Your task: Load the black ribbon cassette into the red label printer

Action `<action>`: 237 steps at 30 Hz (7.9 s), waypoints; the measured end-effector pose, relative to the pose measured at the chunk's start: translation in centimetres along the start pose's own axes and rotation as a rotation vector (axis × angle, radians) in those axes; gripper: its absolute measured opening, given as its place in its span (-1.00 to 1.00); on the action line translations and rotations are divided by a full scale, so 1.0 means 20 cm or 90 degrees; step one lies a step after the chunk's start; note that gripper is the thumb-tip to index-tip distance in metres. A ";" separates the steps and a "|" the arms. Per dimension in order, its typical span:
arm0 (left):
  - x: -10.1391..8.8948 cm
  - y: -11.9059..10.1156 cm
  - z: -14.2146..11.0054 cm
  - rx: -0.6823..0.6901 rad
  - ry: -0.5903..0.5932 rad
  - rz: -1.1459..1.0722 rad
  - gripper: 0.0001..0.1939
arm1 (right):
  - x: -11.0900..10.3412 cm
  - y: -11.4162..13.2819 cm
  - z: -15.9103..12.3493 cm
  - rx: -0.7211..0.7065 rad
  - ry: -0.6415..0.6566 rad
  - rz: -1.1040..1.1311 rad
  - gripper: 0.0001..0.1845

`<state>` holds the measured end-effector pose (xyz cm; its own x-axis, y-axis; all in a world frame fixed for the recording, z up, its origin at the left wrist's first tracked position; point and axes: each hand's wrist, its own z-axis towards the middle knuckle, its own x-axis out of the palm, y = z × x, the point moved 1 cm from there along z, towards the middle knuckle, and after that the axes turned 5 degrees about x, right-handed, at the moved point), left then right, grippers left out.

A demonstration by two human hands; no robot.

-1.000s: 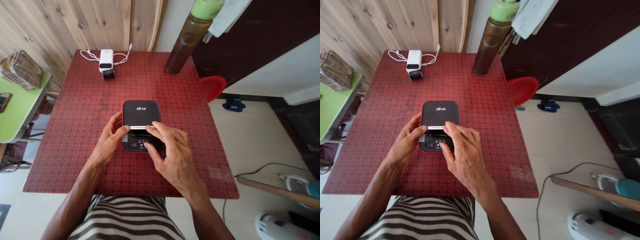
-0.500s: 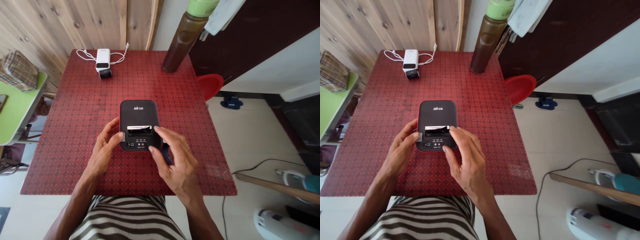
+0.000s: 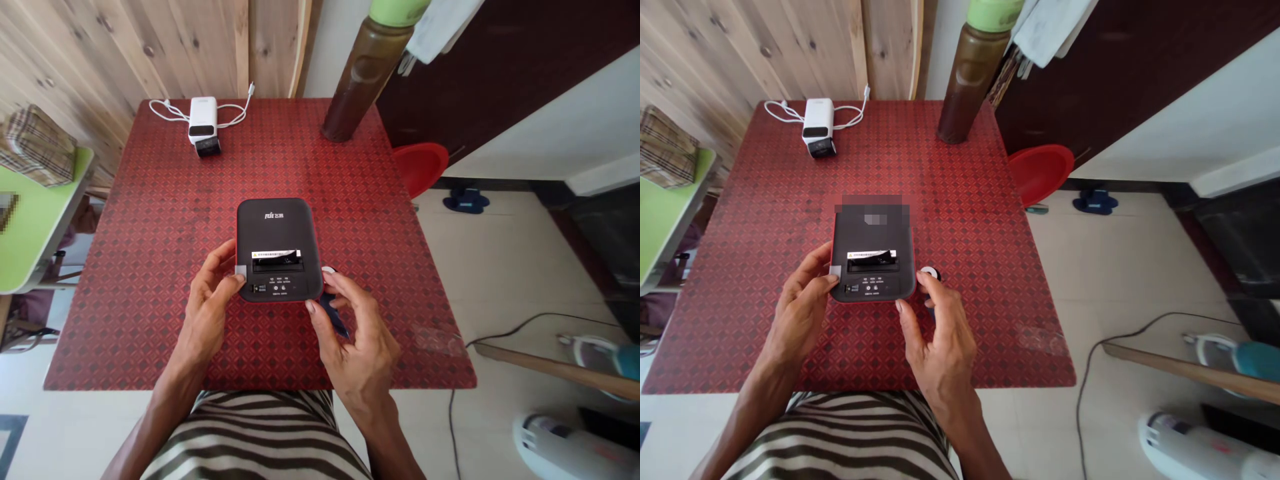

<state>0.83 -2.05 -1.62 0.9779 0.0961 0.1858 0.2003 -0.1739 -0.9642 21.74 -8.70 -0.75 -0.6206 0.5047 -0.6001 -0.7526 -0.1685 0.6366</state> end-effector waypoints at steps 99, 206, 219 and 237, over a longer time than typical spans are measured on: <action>-0.07 0.17 -0.01 0.204 0.016 0.178 -0.42 | 0.13 -0.51 0.46 0.232 0.278 0.164 -0.56; -0.01 -0.02 0.22 0.063 0.083 0.055 -0.39 | 0.00 0.05 0.35 -0.278 0.172 -0.101 -0.78; 0.00 0.00 0.20 0.089 0.087 0.064 -0.39 | 0.01 0.02 0.30 -0.173 0.187 -0.042 -0.66; -0.05 0.01 -0.01 0.060 0.051 0.063 -0.49 | 0.07 -0.13 -0.11 0.093 0.067 0.032 -0.40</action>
<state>-0.06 -2.42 -1.96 0.9949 0.0047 0.1003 0.1003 -0.0849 -0.9913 22.26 -9.34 -4.26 -0.6824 0.4062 -0.6078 -0.6843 -0.0623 0.7266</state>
